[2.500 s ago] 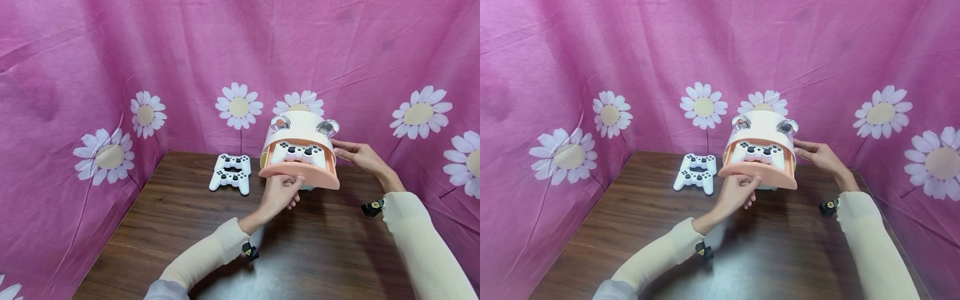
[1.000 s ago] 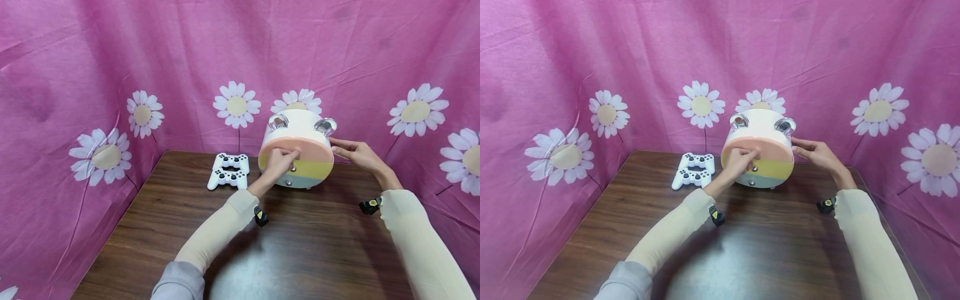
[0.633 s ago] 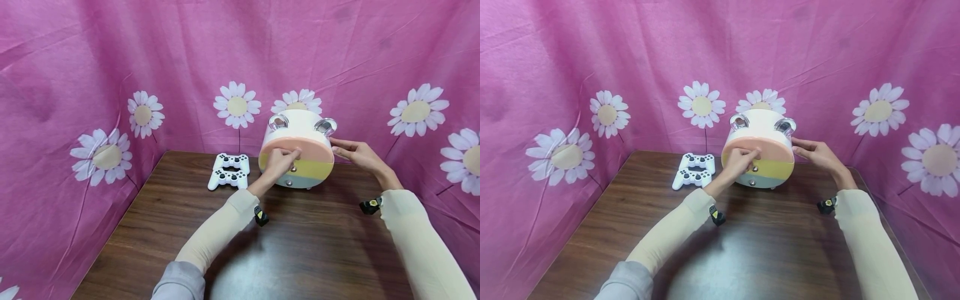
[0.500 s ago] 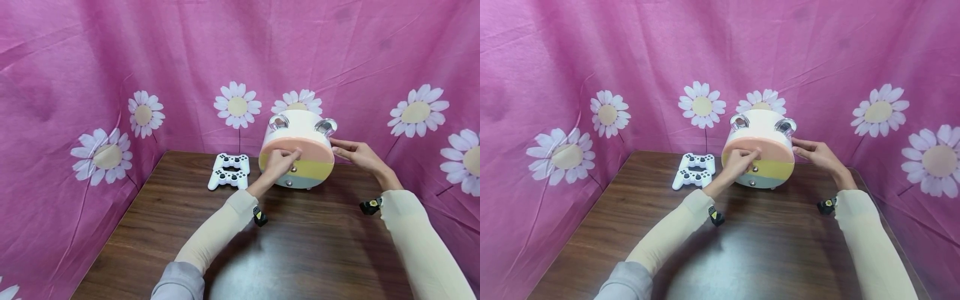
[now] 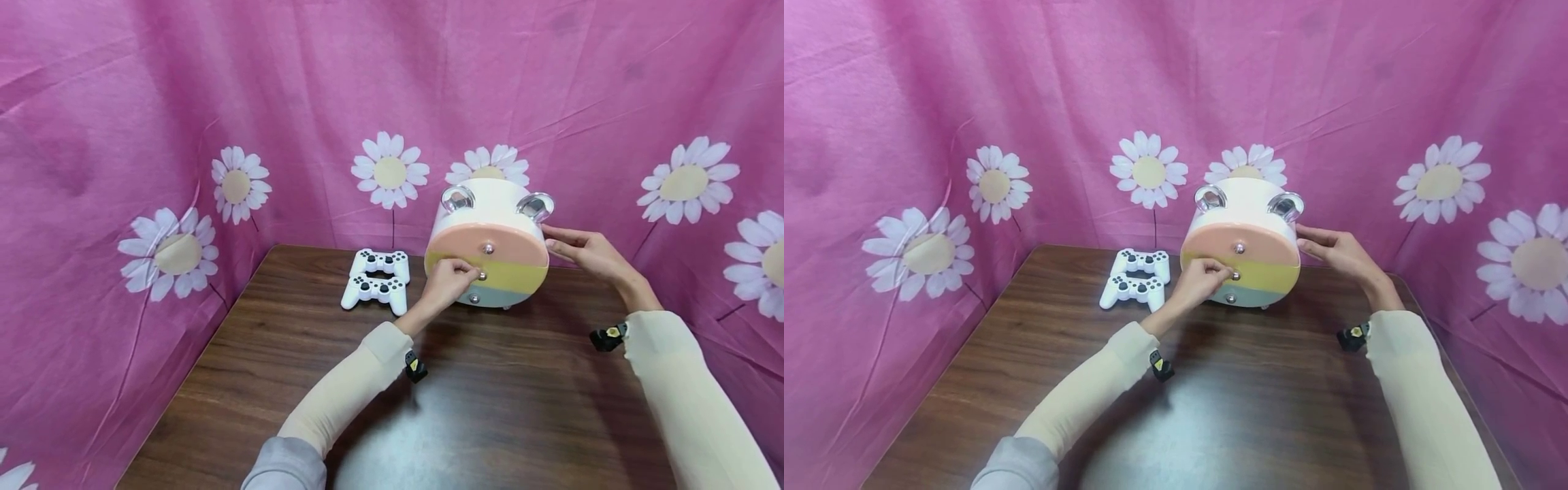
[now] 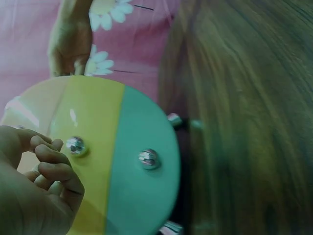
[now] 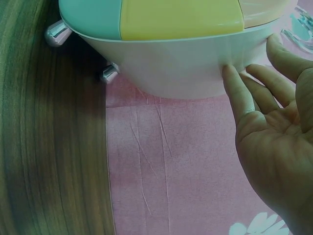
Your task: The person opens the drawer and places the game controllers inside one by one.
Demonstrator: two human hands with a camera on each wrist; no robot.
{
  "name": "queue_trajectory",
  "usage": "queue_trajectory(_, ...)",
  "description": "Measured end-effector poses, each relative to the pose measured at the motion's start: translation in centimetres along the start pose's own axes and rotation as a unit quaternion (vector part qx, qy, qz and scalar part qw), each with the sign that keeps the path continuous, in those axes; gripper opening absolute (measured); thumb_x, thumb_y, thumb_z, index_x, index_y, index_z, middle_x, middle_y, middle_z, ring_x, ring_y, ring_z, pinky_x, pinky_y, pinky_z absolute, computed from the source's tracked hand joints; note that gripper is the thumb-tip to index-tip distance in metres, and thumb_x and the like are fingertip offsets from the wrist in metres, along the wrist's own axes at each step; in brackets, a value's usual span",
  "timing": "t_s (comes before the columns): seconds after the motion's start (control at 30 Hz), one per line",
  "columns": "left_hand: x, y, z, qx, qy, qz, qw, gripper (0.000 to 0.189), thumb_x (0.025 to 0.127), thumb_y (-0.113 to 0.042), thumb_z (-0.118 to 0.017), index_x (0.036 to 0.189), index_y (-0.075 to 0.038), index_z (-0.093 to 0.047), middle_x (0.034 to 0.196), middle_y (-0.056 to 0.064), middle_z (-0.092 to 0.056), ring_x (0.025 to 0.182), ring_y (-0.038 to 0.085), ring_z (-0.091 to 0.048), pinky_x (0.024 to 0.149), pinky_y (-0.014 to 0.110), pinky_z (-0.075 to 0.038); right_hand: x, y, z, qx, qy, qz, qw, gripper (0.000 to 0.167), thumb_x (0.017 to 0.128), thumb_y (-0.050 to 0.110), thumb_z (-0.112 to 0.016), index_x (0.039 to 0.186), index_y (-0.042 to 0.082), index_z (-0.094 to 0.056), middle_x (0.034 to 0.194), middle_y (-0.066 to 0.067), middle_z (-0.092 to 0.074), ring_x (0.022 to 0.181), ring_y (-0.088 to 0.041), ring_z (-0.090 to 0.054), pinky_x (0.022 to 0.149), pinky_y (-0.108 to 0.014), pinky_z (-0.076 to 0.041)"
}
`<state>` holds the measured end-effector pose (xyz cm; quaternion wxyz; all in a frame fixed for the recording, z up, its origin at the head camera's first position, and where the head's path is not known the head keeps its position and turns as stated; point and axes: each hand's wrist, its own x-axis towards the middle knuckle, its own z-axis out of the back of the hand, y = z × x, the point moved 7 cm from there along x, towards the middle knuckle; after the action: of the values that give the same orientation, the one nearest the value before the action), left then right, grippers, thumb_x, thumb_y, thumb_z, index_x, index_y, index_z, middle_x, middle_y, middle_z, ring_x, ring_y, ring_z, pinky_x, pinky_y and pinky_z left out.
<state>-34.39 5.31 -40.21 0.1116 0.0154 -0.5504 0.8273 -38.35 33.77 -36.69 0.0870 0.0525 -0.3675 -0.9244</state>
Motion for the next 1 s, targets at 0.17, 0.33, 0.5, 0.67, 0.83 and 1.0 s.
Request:
queue_trajectory(0.17, -0.1, 1.9, -1.0, 0.040, 0.019, 0.027, 0.9987, 0.035, 0.101, -0.041, -0.070, 0.096, -0.009, -0.084, 0.085, 0.017, -0.079, 0.050, 0.006, -0.053, 0.055, 0.022, -0.044, 0.2, -0.2, -0.2, -0.002, 0.008, -0.004, 1.0000, 0.069, 0.105, 0.059, -0.057, 0.163, 0.026, -0.043, 0.166, -0.015, -0.044, 0.150, -0.038, -0.045, 0.084, -0.009, -0.043)
queue_trajectory(0.33, 0.0, 2.6, -1.9, 0.053, 0.024, 0.039, 0.9975, 0.050, 0.102, -0.051, -0.064, 0.082, -0.008, -0.080, 0.071, 0.011, -0.074, 0.043, 0.007, -0.053, 0.052, 0.024, -0.044, 0.1, -0.3, -0.1, -0.007, 0.003, -0.005, 1.0000, 0.068, 0.105, 0.058, -0.056, 0.163, 0.026, -0.044, 0.166, -0.015, -0.044, 0.148, -0.037, -0.047, 0.087, -0.012, -0.045)
queue_trajectory(0.5, 0.2, 1.8, -2.3, 0.067, -0.012, 0.017, 0.9975, 0.060, 0.100, -0.052, -0.064, 0.052, -0.016, -0.057, 0.047, -0.007, -0.055, 0.044, 0.006, -0.052, 0.052, 0.025, -0.042, 0.0, -0.3, 0.0, -0.003, 0.003, -0.007, 1.0000, 0.068, 0.105, 0.059, -0.056, 0.163, 0.027, -0.043, 0.166, -0.015, -0.043, 0.148, -0.036, -0.047, 0.088, -0.014, -0.047)
queue_trajectory(0.67, 0.1, 0.8, -2.4, 0.115, -0.051, -0.006, 0.9921, 0.064, 0.101, -0.049, -0.063, 0.046, -0.022, -0.045, 0.040, -0.012, -0.042, 0.041, 0.004, -0.043, 0.049, 0.024, -0.036, -0.1, 0.0, 0.1, 0.002, 0.005, -0.006, 1.0000, 0.069, 0.105, 0.058, -0.057, 0.164, 0.025, -0.043, 0.167, -0.015, -0.042, 0.152, -0.039, -0.043, 0.085, -0.007, -0.041)
queue_trajectory(0.83, 0.2, 0.4, -2.7, 0.186, -0.087, -0.014, 0.9786, 0.063, 0.100, -0.052, -0.060, 0.050, -0.023, -0.036, 0.044, -0.011, -0.026, 0.045, 0.006, -0.031, 0.044, 0.025, -0.033, -0.2, 0.2, 0.2, -0.001, 0.001, -0.003, 1.0000, 0.069, 0.105, 0.058, -0.057, 0.163, 0.024, -0.044, 0.166, -0.016, -0.044, 0.150, -0.039, -0.044, 0.084, -0.007, -0.042)
queue_trajectory(1.0, 0.2, 0.2, -2.8, 0.234, -0.114, -0.037, 0.9649, 0.059, 0.097, -0.047, -0.063, 0.051, -0.023, -0.035, 0.047, -0.010, -0.029, 0.048, 0.010, -0.038, 0.041, 0.026, -0.034, -0.2, 0.2, 0.1, -0.004, 0.006, -0.004, 1.0000, 0.069, 0.105, 0.059, -0.057, 0.163, 0.025, -0.044, 0.166, -0.016, -0.043, 0.150, -0.038, -0.045, 0.085, -0.009, -0.042)
